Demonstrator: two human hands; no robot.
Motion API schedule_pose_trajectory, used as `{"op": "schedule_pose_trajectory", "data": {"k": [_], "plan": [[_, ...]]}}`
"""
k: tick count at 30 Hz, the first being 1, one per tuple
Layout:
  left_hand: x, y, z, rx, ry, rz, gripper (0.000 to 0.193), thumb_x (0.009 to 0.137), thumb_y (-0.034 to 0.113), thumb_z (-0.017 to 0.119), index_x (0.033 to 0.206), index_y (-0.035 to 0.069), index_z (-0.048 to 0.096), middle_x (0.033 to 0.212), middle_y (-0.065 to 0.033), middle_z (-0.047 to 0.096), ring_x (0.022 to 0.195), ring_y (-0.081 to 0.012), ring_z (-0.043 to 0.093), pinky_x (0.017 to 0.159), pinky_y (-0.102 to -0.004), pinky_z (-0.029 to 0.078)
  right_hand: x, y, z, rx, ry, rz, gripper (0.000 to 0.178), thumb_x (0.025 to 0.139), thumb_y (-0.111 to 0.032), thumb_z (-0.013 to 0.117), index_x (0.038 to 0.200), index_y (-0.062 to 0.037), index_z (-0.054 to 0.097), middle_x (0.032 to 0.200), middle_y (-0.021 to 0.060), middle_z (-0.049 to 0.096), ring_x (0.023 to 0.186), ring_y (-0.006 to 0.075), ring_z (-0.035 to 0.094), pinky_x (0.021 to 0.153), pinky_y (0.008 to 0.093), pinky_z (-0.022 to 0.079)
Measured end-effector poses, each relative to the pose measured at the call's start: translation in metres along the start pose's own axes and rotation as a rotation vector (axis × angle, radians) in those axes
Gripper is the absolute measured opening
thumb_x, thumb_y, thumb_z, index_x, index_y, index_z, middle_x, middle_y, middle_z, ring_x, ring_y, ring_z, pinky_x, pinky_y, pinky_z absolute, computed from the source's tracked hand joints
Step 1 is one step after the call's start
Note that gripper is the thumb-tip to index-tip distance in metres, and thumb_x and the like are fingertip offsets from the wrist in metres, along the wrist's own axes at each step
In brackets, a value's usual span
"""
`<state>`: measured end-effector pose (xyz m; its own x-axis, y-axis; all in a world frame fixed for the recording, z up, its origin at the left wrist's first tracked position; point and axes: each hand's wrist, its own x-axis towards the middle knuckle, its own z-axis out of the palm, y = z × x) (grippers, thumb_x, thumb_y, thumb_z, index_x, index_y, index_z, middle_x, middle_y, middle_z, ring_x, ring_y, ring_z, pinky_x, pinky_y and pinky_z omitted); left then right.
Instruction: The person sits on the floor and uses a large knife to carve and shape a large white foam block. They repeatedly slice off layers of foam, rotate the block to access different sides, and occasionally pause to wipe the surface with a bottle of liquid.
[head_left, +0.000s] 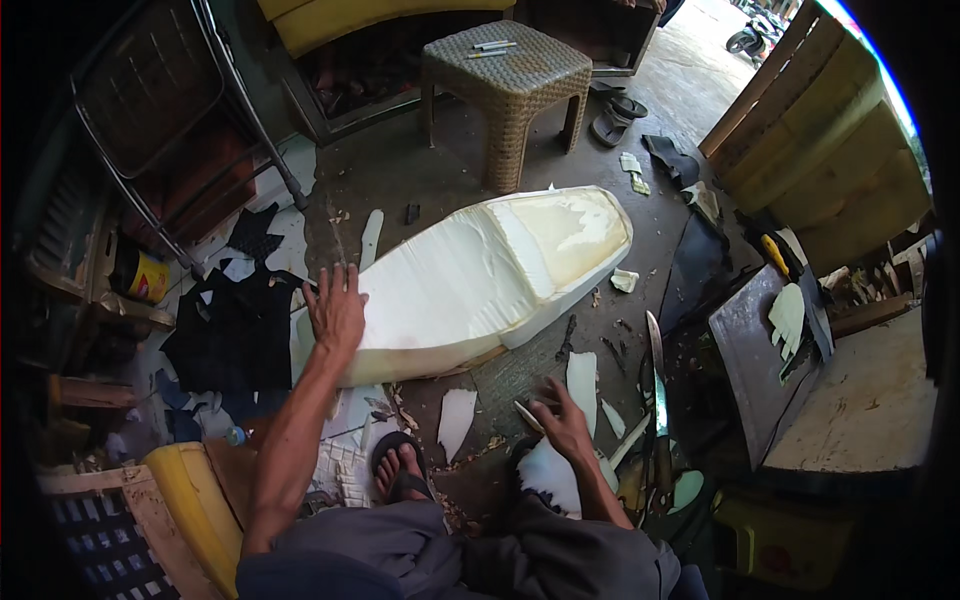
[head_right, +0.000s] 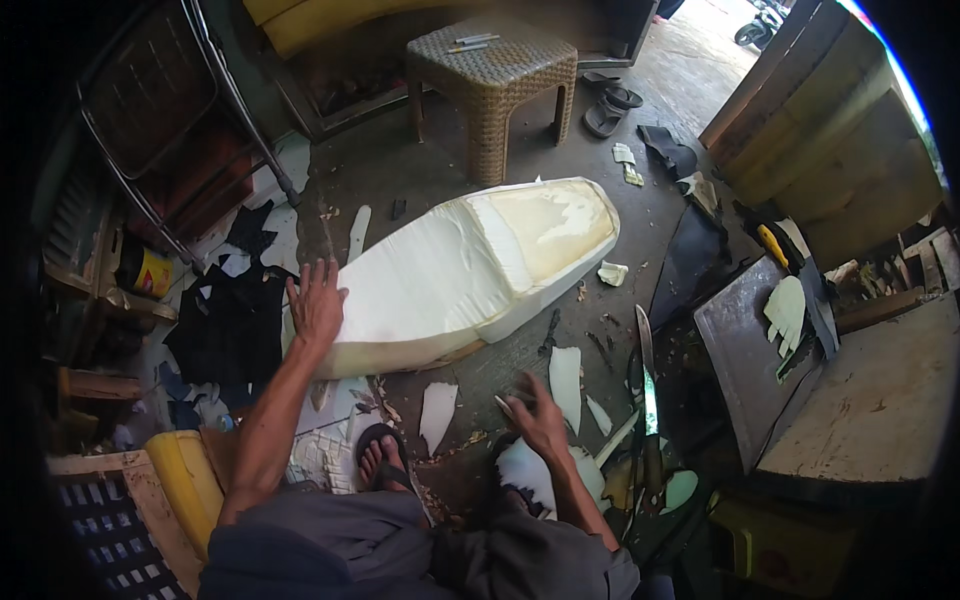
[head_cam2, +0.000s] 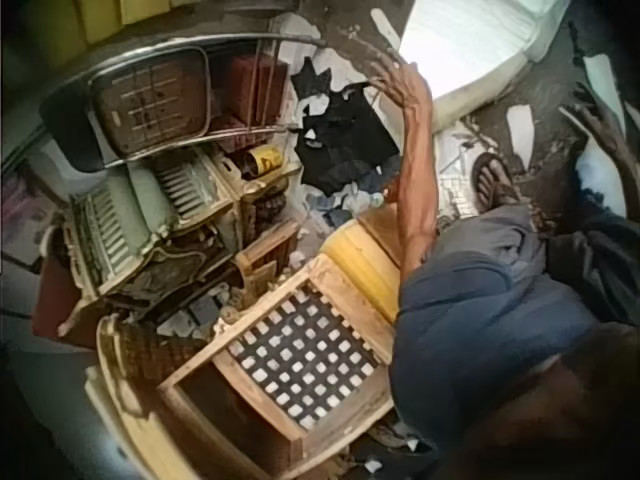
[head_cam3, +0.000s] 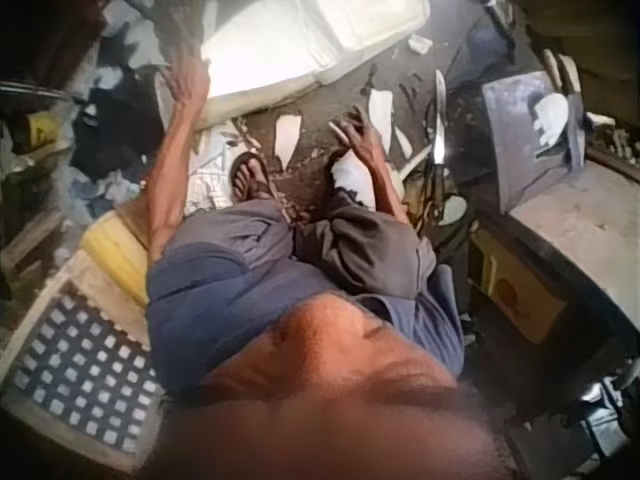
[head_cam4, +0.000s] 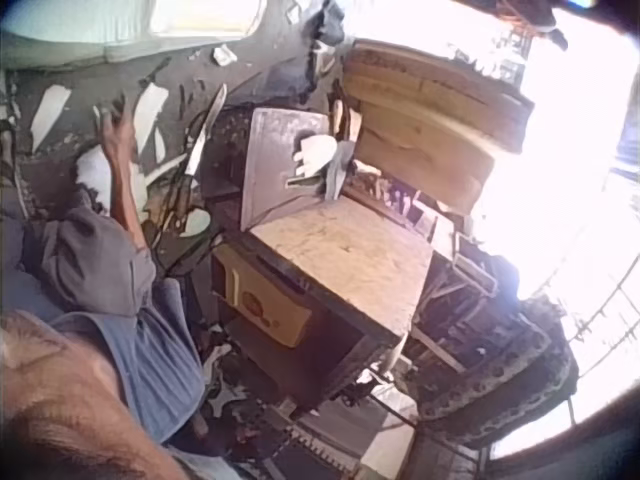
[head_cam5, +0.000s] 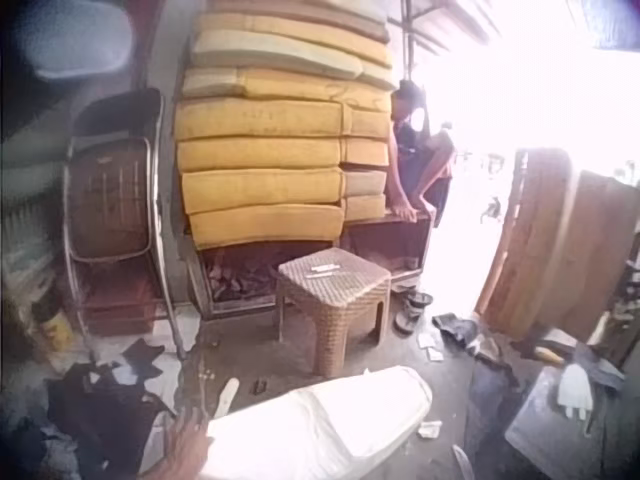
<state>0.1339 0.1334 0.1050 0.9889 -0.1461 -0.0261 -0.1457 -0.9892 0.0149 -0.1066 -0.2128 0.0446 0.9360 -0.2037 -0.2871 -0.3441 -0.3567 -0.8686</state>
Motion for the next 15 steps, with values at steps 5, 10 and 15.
{"op": "schedule_pose_trajectory", "data": {"k": [5, 10, 15], "plan": [[-0.040, 0.026, 0.035, 0.031, 0.129, 0.121, 0.060, 0.102, 0.044, 0.049, 0.155, 0.016, 0.046, 0.162, -0.0181, 0.038, 0.153, -0.0378, 0.028, 0.123, -0.0637, 0.012, -0.052, 0.061, -0.071, -0.050, 0.294, 0.282, 0.060, 0.096, -0.028, 0.065, 0.147, -0.0014, 0.050, 0.125, 0.0233, 0.069, 0.104, 0.0305, 0.071, 0.089, 0.0411, 0.056], [-0.033, 0.006, 0.039, 0.000, 0.148, 0.216, 0.058, 0.101, 0.037, 0.047, 0.156, 0.019, 0.046, 0.163, -0.0169, 0.036, 0.154, -0.0385, 0.027, 0.125, -0.0615, 0.011, -0.058, 0.074, -0.092, -0.174, 0.353, 0.292, 0.061, 0.096, -0.032, 0.064, 0.147, -0.0015, 0.051, 0.122, 0.0220, 0.070, 0.108, 0.0309, 0.069, 0.091, 0.0407, 0.055], [-0.017, -0.024, 0.029, -0.096, 0.183, 0.240, 0.055, 0.101, 0.033, 0.049, 0.153, 0.018, 0.050, 0.159, -0.0166, 0.044, 0.151, -0.0367, 0.032, 0.125, -0.0586, 0.015, -0.013, 0.026, -0.068, -0.112, 0.301, 0.157, 0.057, 0.096, -0.021, 0.066, 0.147, -0.0012, 0.051, 0.124, 0.0222, 0.069, 0.109, 0.0324, 0.069, 0.093, 0.0415, 0.054]]}}
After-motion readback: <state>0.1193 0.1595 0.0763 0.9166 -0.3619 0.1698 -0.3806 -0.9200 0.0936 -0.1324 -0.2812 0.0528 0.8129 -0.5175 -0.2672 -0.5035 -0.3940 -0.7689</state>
